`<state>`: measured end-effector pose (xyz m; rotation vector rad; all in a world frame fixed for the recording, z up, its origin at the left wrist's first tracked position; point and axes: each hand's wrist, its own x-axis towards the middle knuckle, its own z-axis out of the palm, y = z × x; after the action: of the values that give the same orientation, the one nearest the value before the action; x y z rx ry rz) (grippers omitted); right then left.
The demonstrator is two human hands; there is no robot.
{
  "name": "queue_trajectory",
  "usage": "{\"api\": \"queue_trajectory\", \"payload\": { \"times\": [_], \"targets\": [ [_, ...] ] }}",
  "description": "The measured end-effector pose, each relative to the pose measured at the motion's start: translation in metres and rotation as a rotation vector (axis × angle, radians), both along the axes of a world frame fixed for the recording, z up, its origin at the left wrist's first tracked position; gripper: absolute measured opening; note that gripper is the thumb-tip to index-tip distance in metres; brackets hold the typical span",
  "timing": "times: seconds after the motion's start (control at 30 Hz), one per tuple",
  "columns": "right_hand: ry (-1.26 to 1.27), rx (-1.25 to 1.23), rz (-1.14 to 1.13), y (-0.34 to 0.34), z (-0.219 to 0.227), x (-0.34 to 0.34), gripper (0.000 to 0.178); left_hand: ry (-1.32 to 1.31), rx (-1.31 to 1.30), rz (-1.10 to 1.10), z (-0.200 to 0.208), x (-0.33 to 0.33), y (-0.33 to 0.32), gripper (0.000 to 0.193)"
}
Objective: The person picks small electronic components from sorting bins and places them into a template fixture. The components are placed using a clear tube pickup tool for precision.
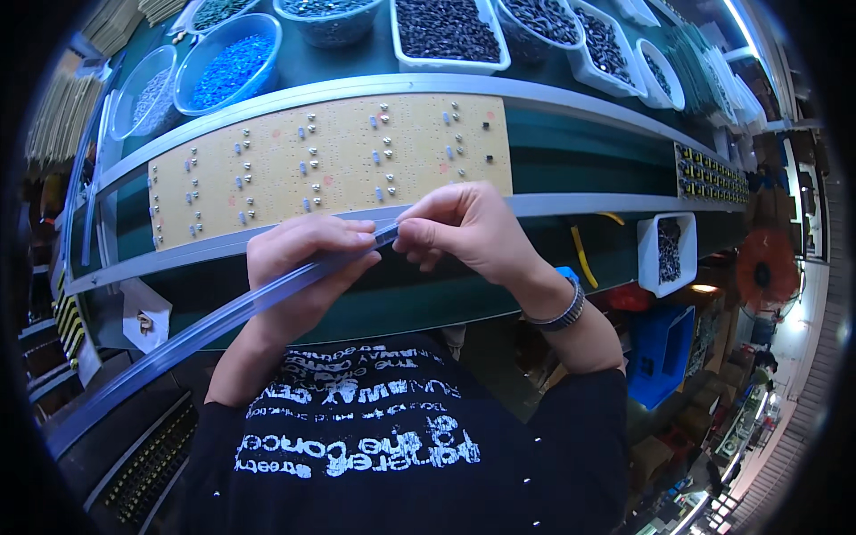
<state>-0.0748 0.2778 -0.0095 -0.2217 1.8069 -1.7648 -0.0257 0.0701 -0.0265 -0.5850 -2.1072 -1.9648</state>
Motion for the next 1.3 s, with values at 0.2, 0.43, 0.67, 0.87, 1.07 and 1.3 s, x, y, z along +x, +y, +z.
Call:
{"api": "queue_trajectory", "payload": {
  "times": [0.2,0.43,0.67,0.87,1.07,1.3],
  "targets": [
    [0.069,-0.045,0.013,-0.028,0.008,0.0,0.012,0.079,0.152,0.108,-0.02,0.002,-0.011,0.02],
    [-0.098,-0.237,0.136,-0.03,0.011,-0.012,0.013,0.155,0.288,0.057,-0.022,0.0,-0.017,0.02],
    [-0.197,-0.168,0.086,-0.032,0.008,-0.013,0.014,0.061,-0.031,0.099,0.009,0.004,-0.023,0.02],
    [-0.339,-0.232,0.116,-0.026,-0.008,-0.012,0.014,-0.137,-0.077,0.071,0.013,0.005,-0.022,0.02],
    [-0.408,-0.312,0.103,-0.027,-0.002,-0.006,0.009,-0.098,0.153,-0.074,-0.012,-0.002,-0.019,0.02],
    [1.028,0.429,0.009,-0.035,0.018,-0.002,0.009,0.046,0.267,0.064,-0.027,-0.004,-0.006,0.021]
  ]
}}
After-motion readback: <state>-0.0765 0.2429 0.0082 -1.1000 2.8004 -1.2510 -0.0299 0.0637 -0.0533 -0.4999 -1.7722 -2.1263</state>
